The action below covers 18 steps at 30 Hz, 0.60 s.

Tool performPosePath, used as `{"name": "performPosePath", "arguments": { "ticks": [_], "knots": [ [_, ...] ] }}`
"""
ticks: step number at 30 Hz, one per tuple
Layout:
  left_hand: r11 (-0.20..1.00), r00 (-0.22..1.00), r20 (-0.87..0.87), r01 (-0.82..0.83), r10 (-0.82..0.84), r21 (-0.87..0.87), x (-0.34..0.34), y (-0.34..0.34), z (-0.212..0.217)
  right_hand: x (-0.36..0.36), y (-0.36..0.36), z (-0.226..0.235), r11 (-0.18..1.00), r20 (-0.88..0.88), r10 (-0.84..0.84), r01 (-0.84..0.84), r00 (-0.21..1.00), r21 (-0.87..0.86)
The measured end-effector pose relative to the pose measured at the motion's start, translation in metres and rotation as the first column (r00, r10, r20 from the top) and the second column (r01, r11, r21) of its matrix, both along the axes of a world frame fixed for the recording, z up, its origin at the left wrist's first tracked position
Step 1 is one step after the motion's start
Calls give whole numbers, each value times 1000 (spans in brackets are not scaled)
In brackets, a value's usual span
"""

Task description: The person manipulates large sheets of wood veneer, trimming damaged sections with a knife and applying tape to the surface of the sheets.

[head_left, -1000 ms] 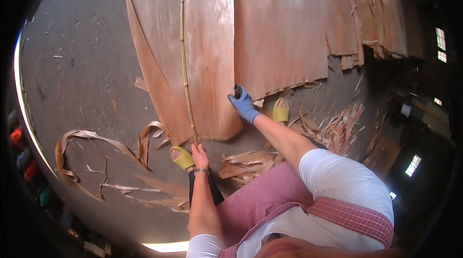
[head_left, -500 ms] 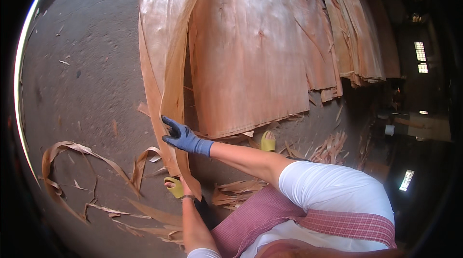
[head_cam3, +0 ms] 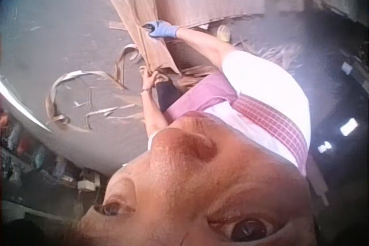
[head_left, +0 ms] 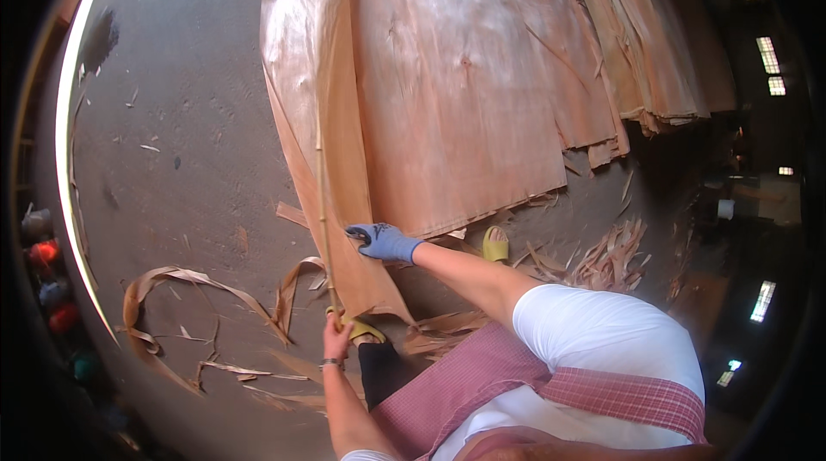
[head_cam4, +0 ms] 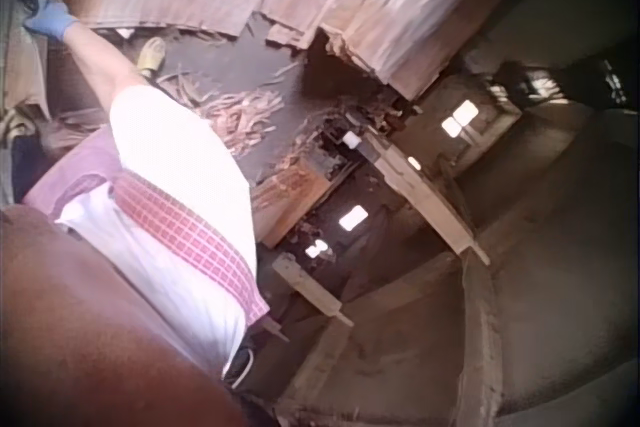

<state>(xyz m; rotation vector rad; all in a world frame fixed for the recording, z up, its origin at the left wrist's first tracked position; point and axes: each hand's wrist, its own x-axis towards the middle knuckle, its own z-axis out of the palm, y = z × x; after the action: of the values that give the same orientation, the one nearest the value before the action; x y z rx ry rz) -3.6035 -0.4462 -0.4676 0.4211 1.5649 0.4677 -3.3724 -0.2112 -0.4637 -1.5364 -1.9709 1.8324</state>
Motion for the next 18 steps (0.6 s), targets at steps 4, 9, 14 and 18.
{"name": "performPosePath", "arguments": {
  "ticks": [4, 9, 14, 18],
  "knots": [
    [989, 982, -119, -146, 143, -15, -37, 47, 91, 25, -20, 22, 1000, 137, -1, 5, 991, -24],
    [965, 897, -370, -180, 241, 191, -28, 36, 170, 79, -53, 67, 990, 200, -86, 107, 976, -96],
    [936, 603, -790, 204, 110, 287, 62, 32, 242, 205, -95, 131, 953, 78, -269, 277, 960, -119],
    [970, 919, -320, -194, 231, 145, 183, -24, 280, 284, -128, 158, 928, -70, -324, 302, 944, -216]
  ]
}}
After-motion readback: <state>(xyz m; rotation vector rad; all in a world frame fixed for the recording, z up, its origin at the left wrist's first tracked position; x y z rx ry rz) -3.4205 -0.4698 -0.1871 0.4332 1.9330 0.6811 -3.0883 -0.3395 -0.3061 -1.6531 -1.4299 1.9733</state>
